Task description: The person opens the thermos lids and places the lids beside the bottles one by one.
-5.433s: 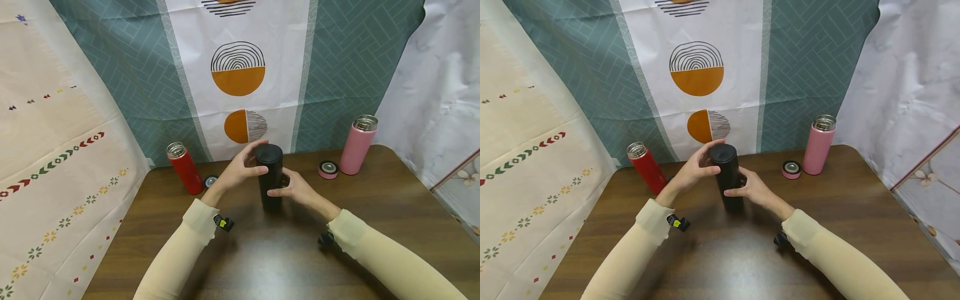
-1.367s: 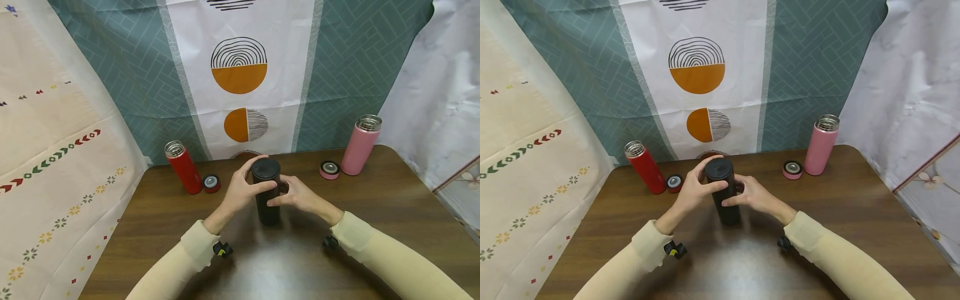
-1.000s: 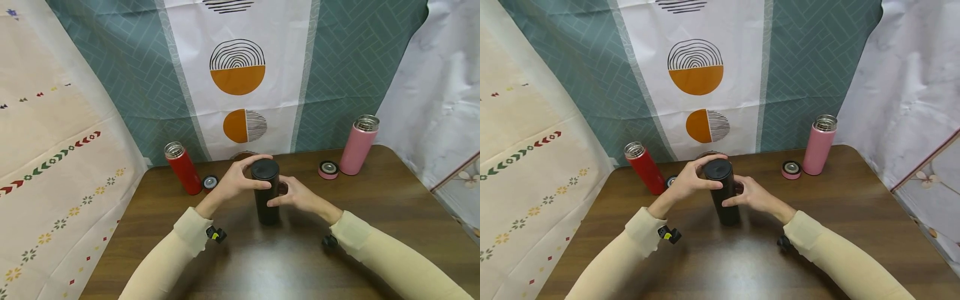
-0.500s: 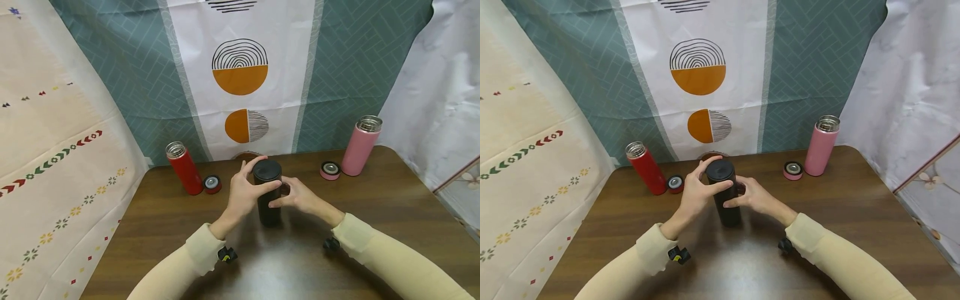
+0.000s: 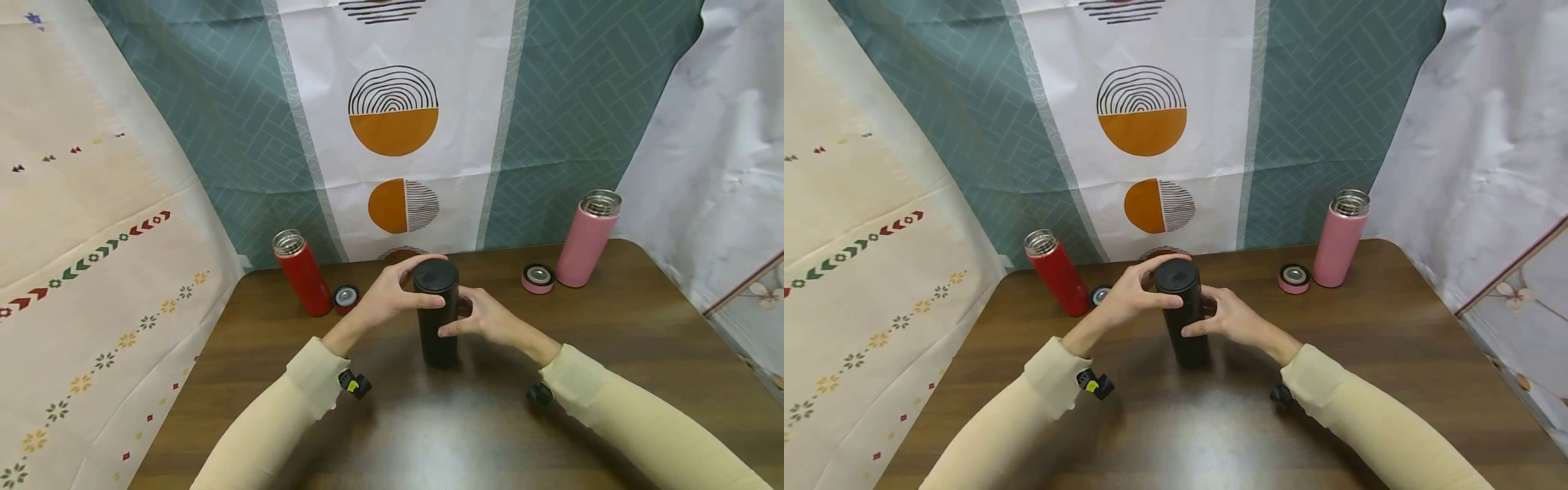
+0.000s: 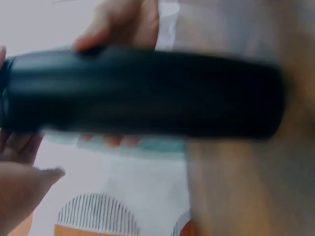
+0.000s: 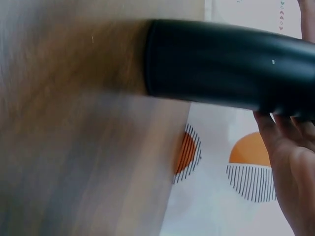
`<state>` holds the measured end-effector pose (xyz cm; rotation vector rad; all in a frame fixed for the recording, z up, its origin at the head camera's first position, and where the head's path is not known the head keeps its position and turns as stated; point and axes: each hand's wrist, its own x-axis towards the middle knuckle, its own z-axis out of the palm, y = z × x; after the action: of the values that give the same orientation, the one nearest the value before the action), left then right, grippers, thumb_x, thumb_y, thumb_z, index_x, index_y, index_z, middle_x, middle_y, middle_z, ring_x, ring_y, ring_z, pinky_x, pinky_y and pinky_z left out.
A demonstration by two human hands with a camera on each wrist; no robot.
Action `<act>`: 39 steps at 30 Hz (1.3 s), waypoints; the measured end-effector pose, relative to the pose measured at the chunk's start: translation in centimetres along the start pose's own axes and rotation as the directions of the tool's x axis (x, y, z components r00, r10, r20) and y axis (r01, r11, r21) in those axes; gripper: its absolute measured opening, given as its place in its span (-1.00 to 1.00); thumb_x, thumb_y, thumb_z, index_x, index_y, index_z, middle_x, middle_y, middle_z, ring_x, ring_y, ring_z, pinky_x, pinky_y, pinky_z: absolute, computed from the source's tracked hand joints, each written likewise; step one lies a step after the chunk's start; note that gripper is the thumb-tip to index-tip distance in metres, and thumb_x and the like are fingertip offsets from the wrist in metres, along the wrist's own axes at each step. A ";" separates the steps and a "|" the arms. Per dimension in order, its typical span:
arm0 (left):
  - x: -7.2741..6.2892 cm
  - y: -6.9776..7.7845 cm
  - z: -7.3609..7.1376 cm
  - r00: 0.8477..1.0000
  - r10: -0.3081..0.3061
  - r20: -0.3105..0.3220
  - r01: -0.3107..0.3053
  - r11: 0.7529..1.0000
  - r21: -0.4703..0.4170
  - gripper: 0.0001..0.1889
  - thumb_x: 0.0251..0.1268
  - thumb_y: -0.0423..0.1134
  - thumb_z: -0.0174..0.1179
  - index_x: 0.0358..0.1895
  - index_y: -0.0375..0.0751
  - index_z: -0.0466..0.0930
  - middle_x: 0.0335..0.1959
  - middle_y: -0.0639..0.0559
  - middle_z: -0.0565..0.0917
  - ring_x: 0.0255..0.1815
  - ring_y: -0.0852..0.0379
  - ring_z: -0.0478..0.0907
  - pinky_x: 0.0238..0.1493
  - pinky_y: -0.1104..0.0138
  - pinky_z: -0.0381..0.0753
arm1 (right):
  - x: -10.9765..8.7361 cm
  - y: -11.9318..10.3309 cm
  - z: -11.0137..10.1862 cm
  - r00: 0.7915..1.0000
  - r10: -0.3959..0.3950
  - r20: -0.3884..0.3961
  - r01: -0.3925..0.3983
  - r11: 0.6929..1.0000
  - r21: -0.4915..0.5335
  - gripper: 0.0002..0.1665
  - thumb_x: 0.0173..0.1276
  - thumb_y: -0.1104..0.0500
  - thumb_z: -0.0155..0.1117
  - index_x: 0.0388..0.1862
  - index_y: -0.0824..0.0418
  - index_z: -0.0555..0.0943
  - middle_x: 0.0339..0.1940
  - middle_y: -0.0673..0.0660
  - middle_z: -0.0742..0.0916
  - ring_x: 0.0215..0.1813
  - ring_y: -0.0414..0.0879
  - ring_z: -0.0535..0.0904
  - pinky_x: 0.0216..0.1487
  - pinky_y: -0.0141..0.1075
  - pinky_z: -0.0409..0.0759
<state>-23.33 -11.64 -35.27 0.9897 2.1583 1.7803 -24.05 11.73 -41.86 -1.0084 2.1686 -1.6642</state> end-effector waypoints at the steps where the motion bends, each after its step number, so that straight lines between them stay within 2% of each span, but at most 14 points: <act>1: -0.1 -0.2 0.3 0.999 0.007 -0.040 -0.006 1.000 0.012 -0.36 0.24 -0.21 0.50 0.41 0.01 0.55 0.28 0.07 0.65 0.33 0.08 0.50 0.47 0.02 0.34 | 0.0 0.0 0.1 1.000 -0.008 -0.006 0.008 1.000 -0.002 -0.39 0.23 0.22 0.59 0.27 0.21 0.63 0.10 0.10 0.76 0.12 0.03 0.69 0.18 -0.16 0.64; 4: -0.6 -0.4 1.3 0.989 0.022 -0.149 -0.016 0.999 0.037 -0.37 0.20 -0.13 0.53 0.37 0.11 0.59 0.25 0.14 0.67 0.36 0.13 0.48 0.50 -0.07 0.25 | 0.0 0.0 0.4 1.000 -0.017 -0.025 0.017 1.000 -0.003 -0.38 0.21 0.22 0.61 0.26 0.22 0.63 0.07 0.09 0.76 0.09 0.03 0.70 0.15 -0.17 0.64; 7: -0.9 -0.3 2.4 0.963 0.042 -0.267 -0.017 0.995 0.095 -0.37 0.17 -0.14 0.55 0.36 0.12 0.60 0.23 0.17 0.69 0.41 0.17 0.45 0.59 -0.07 0.08 | -0.1 -0.1 0.5 0.999 -0.021 -0.046 0.021 1.000 -0.006 -0.34 0.19 0.23 0.63 0.28 0.23 0.62 0.07 0.10 0.76 0.07 0.04 0.69 0.13 -0.22 0.65; 12: -1.3 0.2 5.3 0.871 0.092 -0.482 0.002 0.981 0.193 -0.33 0.13 -0.15 0.59 0.37 0.07 0.59 0.15 0.15 0.74 0.42 0.18 0.48 0.67 0.09 -0.15 | -0.5 -0.2 0.4 0.997 -0.036 -0.062 0.035 0.999 -0.021 -0.24 0.20 0.25 0.61 0.40 0.25 0.56 0.13 0.11 0.75 0.05 0.15 0.67 0.08 -0.30 0.65; 13: -1.4 0.2 5.6 0.863 0.091 -0.497 0.010 0.981 0.196 -0.32 0.15 -0.11 0.58 0.38 0.09 0.57 0.15 0.15 0.74 0.44 0.17 0.47 0.68 0.08 -0.16 | -0.5 -0.2 0.4 0.997 -0.036 -0.062 0.034 0.999 -0.023 -0.23 0.21 0.25 0.61 0.40 0.24 0.56 0.14 0.10 0.74 0.05 0.16 0.66 0.07 -0.30 0.65; 14: -1.5 0.3 5.7 0.865 0.079 -0.495 0.021 0.981 0.193 -0.31 0.16 -0.07 0.58 0.40 0.11 0.54 0.16 0.17 0.73 0.45 0.18 0.45 0.67 0.05 -0.17 | -0.5 -0.2 0.3 0.998 -0.029 -0.063 0.028 0.999 -0.028 -0.24 0.21 0.24 0.61 0.40 0.21 0.56 0.14 0.08 0.74 0.04 0.15 0.66 0.05 -0.29 0.65; 16: -1.6 0.4 5.1 0.896 0.039 -0.443 0.040 0.985 0.166 -0.29 0.20 -0.03 0.55 0.43 0.16 0.50 0.26 0.21 0.67 0.50 0.20 0.38 0.66 -0.05 -0.10 | -0.5 -0.2 0.2 0.999 -0.015 -0.048 0.014 1.000 -0.026 -0.27 0.22 0.23 0.60 0.38 0.17 0.58 0.13 0.07 0.75 0.06 0.13 0.67 0.08 -0.22 0.66; 19: -1.5 0.8 2.7 0.964 -0.038 -0.263 0.064 0.994 0.090 -0.30 0.25 -0.06 0.50 0.46 0.19 0.47 0.36 0.20 0.57 0.51 0.17 0.32 0.59 -0.13 0.07 | -0.2 -0.2 0.1 1.000 0.004 -0.015 -0.004 1.000 -0.004 -0.33 0.24 0.18 0.60 0.33 0.14 0.61 0.13 0.06 0.75 0.11 0.07 0.68 0.17 -0.07 0.64; 21: -1.2 1.1 1.0 0.991 -0.064 -0.114 0.070 0.996 0.049 -0.30 0.29 -0.14 0.47 0.49 0.16 0.44 0.39 0.13 0.54 0.47 0.09 0.37 0.52 -0.15 0.21 | 0.0 -0.1 0.1 1.000 0.007 0.002 -0.007 1.000 0.013 -0.37 0.24 0.18 0.59 0.30 0.15 0.62 0.12 0.07 0.76 0.14 0.05 0.69 0.22 0.02 0.62; 23: -0.7 1.2 -0.2 0.998 -0.062 -0.002 0.062 0.998 0.028 -0.31 0.30 -0.20 0.45 0.49 0.09 0.45 0.37 0.05 0.55 0.43 0.01 0.41 0.49 -0.14 0.29 | 0.1 -0.1 0.1 1.000 0.005 0.007 -0.005 1.000 0.025 -0.38 0.24 0.19 0.59 0.29 0.16 0.63 0.13 0.09 0.76 0.16 0.04 0.69 0.25 0.04 0.60; 25: -0.3 1.0 -0.7 0.998 -0.046 0.043 0.045 0.999 0.024 -0.33 0.28 -0.24 0.46 0.47 0.02 0.48 0.33 0.02 0.59 0.39 -0.03 0.45 0.48 -0.11 0.32 | 0.1 0.0 0.2 1.000 0.000 0.003 0.000 1.000 0.027 -0.38 0.24 0.21 0.58 0.28 0.18 0.63 0.13 0.09 0.76 0.16 0.04 0.68 0.24 -0.01 0.61; 30: -0.6 -0.1 0.5 0.994 0.002 -0.113 0.005 0.998 0.055 -0.38 0.18 -0.22 0.54 0.36 0.00 0.61 0.22 0.12 0.69 0.33 0.09 0.49 0.49 -0.07 0.28 | 0.0 0.1 0.6 1.000 -0.026 -0.016 0.026 0.999 0.019 -0.35 0.23 0.22 0.60 0.30 0.23 0.61 0.13 0.11 0.75 0.13 0.06 0.69 0.18 -0.14 0.64; 34: -1.0 -0.2 2.6 0.954 0.062 -0.293 -0.031 0.993 0.112 -0.38 0.14 -0.26 0.55 0.32 -0.02 0.63 0.15 0.13 0.74 0.34 0.18 0.53 0.63 0.01 0.02 | -0.2 0.0 0.8 0.998 -0.029 -0.052 0.029 1.000 0.000 -0.35 0.21 0.26 0.60 0.30 0.20 0.62 0.08 0.09 0.77 0.08 0.05 0.70 0.12 -0.22 0.65; 39: -1.5 0.2 5.4 0.852 0.128 -0.507 0.000 0.969 0.246 -0.36 0.13 -0.13 0.59 0.32 -0.01 0.62 0.00 0.11 0.80 0.24 0.18 0.64 0.67 0.12 -0.31 | -0.3 0.1 0.7 0.996 -0.039 -0.075 0.036 0.998 -0.052 -0.28 0.20 0.26 0.61 0.36 0.17 0.60 0.10 0.04 0.76 -0.02 0.02 0.65 0.01 -0.29 0.64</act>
<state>-19.32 -8.14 -36.93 0.6748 2.7458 2.0423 -23.42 11.40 -42.24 -1.0211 2.2639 -1.6993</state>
